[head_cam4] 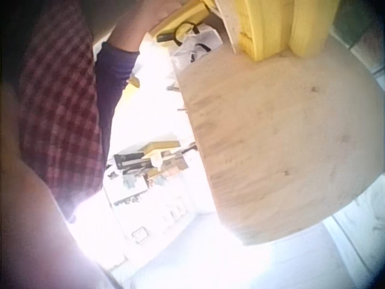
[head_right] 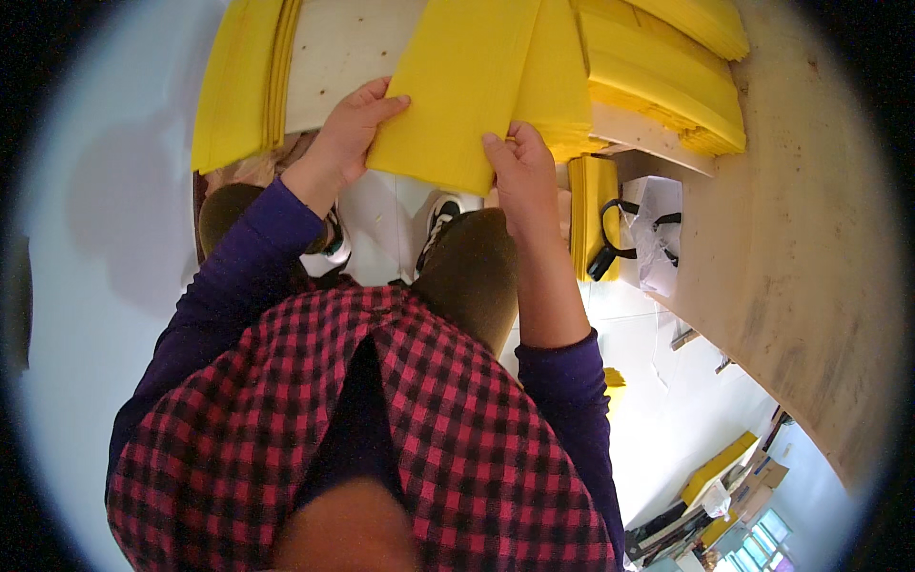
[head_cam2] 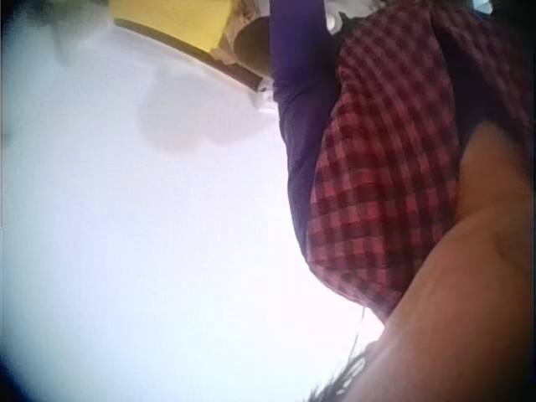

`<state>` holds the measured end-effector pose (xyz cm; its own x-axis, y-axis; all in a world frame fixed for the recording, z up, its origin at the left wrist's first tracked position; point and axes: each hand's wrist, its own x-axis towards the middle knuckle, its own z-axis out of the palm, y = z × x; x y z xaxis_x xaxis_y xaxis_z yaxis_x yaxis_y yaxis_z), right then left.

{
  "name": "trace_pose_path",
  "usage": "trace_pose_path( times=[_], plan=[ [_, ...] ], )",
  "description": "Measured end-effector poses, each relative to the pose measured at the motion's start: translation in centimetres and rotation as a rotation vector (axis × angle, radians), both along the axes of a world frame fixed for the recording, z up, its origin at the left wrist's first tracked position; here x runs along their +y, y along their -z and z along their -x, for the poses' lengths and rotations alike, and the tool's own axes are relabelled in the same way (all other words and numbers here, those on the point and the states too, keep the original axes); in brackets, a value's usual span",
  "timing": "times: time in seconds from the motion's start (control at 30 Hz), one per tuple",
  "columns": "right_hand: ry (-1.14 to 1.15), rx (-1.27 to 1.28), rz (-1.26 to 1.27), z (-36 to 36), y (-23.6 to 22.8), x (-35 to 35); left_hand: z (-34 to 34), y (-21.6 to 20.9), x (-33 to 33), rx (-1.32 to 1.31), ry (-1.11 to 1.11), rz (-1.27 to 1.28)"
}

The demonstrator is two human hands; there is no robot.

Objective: The person repeatedly smooths yellow plastic sheets on a wooden workbench using a dark rectangular tool. They pick up individual sheets, place them on the bench, and run the tool across the surface before stacking the finished sheets.

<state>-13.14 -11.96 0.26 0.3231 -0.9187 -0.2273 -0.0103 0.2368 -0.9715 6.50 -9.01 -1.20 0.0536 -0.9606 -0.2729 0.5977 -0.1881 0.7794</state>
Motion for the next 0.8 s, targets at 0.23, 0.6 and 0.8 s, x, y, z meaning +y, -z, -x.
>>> trace_pose_path(
  times=[0.23, 0.6, 0.8],
  plan=[
    [-0.052, 0.019, -0.106, -2.1, 1.2, 1.7, -1.6, 1.2, 3.9, -0.21, -0.135, 0.101],
    [-0.298, 0.206, -0.211, -7.9, 6.8, 0.8, -6.4, 6.1, 6.1, -0.162, -0.235, -0.1],
    [-0.273, 0.207, -0.338, -6.8, 8.1, 2.0, -6.6, 7.3, 7.2, -0.077, -0.248, -0.144]
  ],
)
